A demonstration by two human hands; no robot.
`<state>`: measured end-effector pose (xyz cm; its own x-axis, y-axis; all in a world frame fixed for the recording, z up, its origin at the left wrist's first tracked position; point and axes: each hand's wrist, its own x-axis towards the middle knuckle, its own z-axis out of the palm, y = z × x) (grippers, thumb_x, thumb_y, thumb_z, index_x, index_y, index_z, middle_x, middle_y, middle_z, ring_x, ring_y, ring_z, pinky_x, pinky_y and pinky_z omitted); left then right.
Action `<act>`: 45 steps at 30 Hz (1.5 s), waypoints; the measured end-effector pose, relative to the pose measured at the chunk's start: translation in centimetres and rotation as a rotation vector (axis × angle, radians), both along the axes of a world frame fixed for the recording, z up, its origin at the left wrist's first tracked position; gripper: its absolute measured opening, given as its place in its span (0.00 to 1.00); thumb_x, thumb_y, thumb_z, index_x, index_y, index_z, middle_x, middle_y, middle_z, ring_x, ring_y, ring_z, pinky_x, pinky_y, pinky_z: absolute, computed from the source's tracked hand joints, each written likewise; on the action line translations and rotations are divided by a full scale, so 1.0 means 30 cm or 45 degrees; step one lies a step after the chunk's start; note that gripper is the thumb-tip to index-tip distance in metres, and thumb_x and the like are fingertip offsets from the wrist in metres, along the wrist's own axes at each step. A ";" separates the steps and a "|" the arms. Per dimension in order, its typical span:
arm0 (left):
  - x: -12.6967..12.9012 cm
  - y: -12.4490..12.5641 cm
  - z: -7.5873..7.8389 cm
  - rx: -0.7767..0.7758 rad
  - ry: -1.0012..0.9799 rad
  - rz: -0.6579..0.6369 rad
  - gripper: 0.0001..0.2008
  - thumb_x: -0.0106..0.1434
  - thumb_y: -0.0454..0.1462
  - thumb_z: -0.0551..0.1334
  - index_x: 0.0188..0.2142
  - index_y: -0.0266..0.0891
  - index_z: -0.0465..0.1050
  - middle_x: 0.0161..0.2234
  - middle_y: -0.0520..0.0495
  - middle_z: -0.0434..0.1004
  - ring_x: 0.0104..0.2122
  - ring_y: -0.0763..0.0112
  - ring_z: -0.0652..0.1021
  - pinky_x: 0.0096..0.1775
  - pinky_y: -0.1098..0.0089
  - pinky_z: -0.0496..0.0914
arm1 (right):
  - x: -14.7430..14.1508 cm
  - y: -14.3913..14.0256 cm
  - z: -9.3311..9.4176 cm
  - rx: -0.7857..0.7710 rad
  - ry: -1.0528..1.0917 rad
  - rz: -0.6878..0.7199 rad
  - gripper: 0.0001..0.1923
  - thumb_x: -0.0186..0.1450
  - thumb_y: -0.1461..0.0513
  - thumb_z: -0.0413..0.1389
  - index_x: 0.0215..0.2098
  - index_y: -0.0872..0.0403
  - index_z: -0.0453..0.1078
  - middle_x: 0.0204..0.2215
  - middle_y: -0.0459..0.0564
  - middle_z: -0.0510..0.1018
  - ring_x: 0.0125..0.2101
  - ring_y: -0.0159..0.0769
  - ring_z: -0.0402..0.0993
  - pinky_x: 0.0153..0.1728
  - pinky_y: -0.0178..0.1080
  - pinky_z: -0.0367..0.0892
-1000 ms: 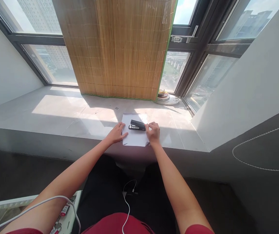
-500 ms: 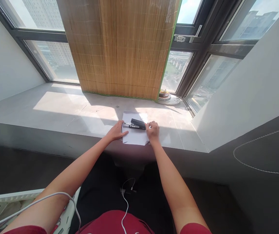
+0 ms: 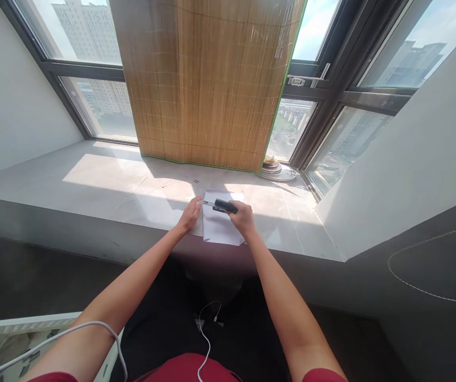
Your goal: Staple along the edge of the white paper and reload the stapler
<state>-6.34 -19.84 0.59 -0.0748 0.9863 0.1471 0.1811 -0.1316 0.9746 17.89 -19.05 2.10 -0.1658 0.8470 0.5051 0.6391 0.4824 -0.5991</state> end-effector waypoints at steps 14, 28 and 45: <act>0.063 -0.047 0.078 -0.517 -1.336 0.277 0.17 0.77 0.34 0.49 0.51 0.34 0.76 0.53 0.31 0.84 0.57 0.57 0.84 0.57 0.59 0.82 | -0.129 -0.200 0.061 0.498 -0.329 0.299 0.20 0.78 0.67 0.50 0.56 0.44 0.81 0.52 0.53 0.86 0.55 0.48 0.80 0.61 0.56 0.73; 0.095 -0.126 0.085 -0.234 -1.043 0.065 0.13 0.76 0.37 0.67 0.56 0.39 0.70 0.56 0.34 0.85 0.57 0.58 0.85 0.66 0.52 0.75 | -0.015 0.000 -0.021 -0.173 0.189 -0.248 0.15 0.60 0.61 0.69 0.47 0.51 0.82 0.46 0.56 0.87 0.50 0.54 0.82 0.54 0.53 0.76; 0.248 -0.193 0.148 -0.207 -0.772 -0.035 0.24 0.60 0.53 0.77 0.42 0.36 0.81 0.40 0.43 0.85 0.43 0.65 0.84 0.51 0.65 0.78 | -0.162 -0.202 0.054 0.416 -0.027 -0.044 0.16 0.73 0.68 0.57 0.53 0.51 0.82 0.48 0.57 0.84 0.48 0.49 0.78 0.50 0.50 0.79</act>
